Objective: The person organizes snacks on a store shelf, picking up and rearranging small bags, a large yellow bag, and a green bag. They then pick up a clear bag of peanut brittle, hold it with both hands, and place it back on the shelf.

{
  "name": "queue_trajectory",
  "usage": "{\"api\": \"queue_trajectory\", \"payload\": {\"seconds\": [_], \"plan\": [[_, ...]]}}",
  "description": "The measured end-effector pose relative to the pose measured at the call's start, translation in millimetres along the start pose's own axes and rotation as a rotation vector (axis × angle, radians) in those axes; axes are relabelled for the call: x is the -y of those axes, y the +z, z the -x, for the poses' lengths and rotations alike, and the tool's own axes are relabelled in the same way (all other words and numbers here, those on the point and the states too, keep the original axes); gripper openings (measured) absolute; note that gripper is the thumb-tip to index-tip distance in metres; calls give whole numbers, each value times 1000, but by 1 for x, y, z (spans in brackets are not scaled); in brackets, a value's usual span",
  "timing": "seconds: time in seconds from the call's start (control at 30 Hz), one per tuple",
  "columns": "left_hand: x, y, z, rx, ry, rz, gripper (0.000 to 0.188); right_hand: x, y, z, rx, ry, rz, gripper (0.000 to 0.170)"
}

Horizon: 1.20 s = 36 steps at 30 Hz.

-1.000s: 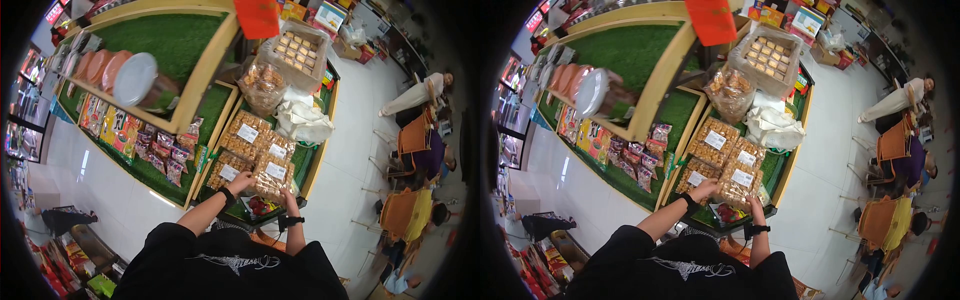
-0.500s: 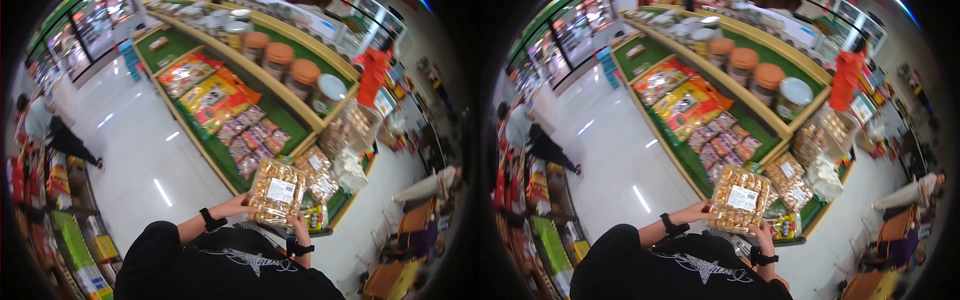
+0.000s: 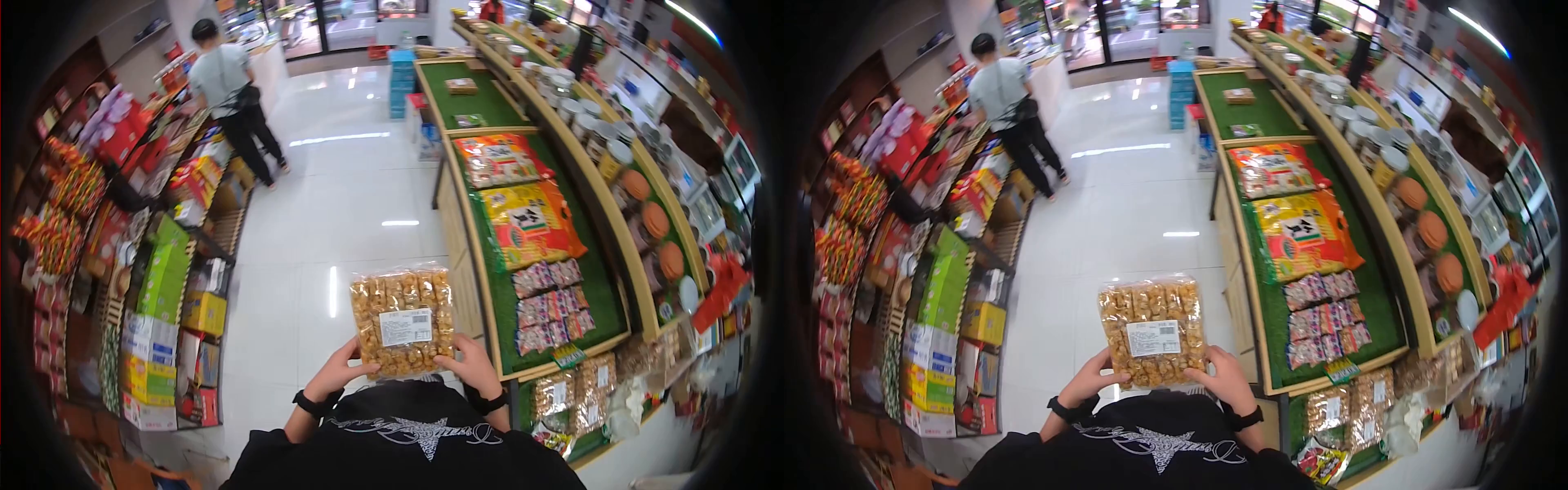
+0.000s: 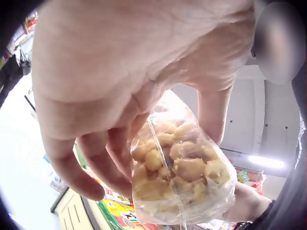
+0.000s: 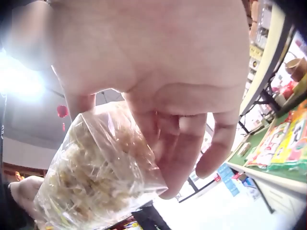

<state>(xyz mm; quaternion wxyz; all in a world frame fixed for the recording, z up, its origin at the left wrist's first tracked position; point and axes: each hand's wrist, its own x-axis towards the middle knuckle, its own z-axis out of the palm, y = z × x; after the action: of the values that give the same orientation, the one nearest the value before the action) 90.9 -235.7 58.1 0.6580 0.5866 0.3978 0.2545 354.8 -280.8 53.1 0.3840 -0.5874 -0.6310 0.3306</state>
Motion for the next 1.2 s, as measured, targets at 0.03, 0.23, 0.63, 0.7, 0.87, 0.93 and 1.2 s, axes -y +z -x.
{"api": "queue_trajectory", "payload": {"seconds": [0.03, 0.23, 0.63, 0.7, 0.87, 0.93, 1.2], "plan": [[2, -5, 4, -37, -10, 10, 64, -2, 3, -7, 84, 19, 35, 44], [4, -22, 5, -233, 7, 82, 65, 11, 16, -66, 227, -8, 22, 44], [-38, -40, -113, -250, 15, 26, 65, -27, -34, -184, 286, -115, -1, 41], [-47, -38, -140, -239, 31, -25, 65, -35, -52, -198, 260, -101, 75, 41], [-55, -33, -189, -185, 95, -69, 65, -47, -82, -223, 284, -20, 34, 39], [-56, -32, -198, -206, 96, -68, 63, -54, -86, -232, 320, 26, 61, 39], [-53, -56, -224, -233, -38, -119, 60, -81, -72, -271, 380, -5, 55, 42]]}}
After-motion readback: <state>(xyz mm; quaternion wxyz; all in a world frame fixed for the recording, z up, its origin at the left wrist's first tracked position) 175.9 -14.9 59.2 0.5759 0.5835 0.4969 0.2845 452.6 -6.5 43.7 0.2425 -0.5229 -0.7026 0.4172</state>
